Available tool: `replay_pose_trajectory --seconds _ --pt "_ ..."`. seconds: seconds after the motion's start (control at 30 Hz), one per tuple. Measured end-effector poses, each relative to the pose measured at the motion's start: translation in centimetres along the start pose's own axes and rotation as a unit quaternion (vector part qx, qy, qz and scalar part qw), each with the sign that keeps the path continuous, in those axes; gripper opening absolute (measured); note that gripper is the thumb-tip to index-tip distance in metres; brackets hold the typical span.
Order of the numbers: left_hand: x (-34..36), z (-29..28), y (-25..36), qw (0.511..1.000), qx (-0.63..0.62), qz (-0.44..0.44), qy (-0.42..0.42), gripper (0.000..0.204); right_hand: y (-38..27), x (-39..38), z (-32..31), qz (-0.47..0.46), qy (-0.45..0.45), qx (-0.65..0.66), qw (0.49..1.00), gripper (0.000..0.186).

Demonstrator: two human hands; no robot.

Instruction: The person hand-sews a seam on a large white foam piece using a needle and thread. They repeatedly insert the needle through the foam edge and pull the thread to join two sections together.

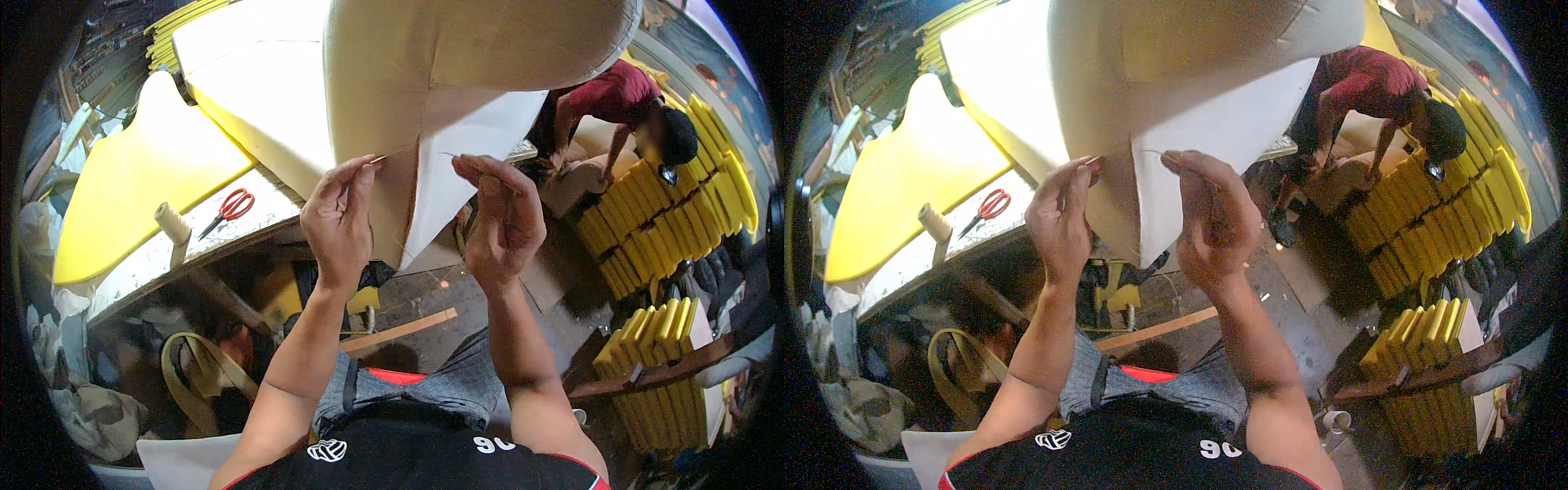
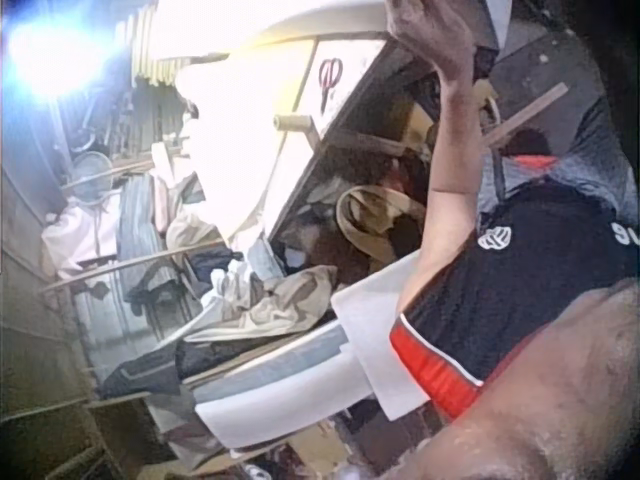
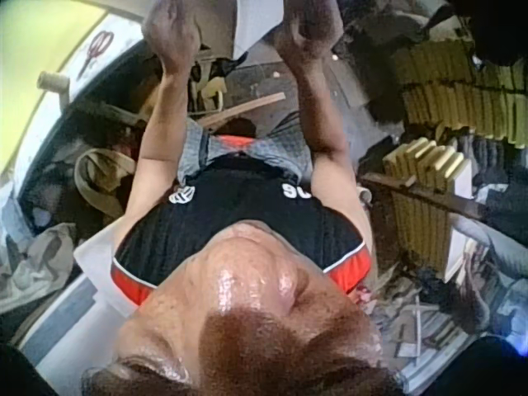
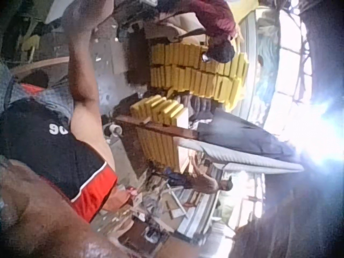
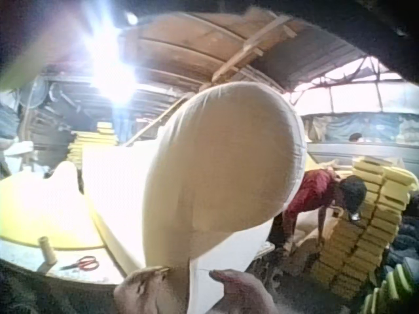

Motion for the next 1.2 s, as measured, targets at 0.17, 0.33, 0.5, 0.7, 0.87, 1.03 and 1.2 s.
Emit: replay_pose_trajectory --seconds 0.17,0.33,0.5,0.7,0.87,1.03,1.2 --pt "0.9 -0.6 -0.8 0.999 -0.025 -0.030 -0.007 0.017 0.0 1.1 1.9 -0.084 -0.036 -0.140 0.986 0.018" --pt "0.3 -0.5 -2.3 0.997 -0.049 -0.057 -0.014 0.019 0.6 0.8 2.2 -0.098 -0.032 -0.156 0.982 0.016" --pt "0.2 -0.5 -2.0 0.998 -0.020 -0.051 -0.017 0.019 -0.2 1.0 2.6 -0.138 -0.020 -0.204 0.969 0.016" --pt "0.2 -0.6 -2.0 0.998 -0.016 -0.051 -0.017 0.020 -0.9 1.0 3.1 -0.158 -0.041 -0.243 0.956 0.018" --pt "0.1 -0.5 -2.3 0.998 -0.032 -0.045 -0.014 0.021 -1.2 1.1 3.4 -0.158 -0.054 -0.253 0.953 0.019" --pt "0.1 -0.5 -1.9 0.999 -0.014 -0.044 -0.014 0.022 -1.3 1.0 3.6 -0.155 -0.059 -0.266 0.950 0.018" --pt "0.0 -0.5 -2.0 0.999 -0.009 -0.048 -0.015 0.021 -1.6 1.4 3.8 -0.157 -0.070 -0.293 0.941 0.017"
Point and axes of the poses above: each hand's wrist, its own x-axis towards the middle knuckle, its own z-axis out of the palm, y = z × x, the point moved 9 cm from there along x, towards the middle knuckle, and after that the axes turned 1 degree about -y, right-handed, at the moved point
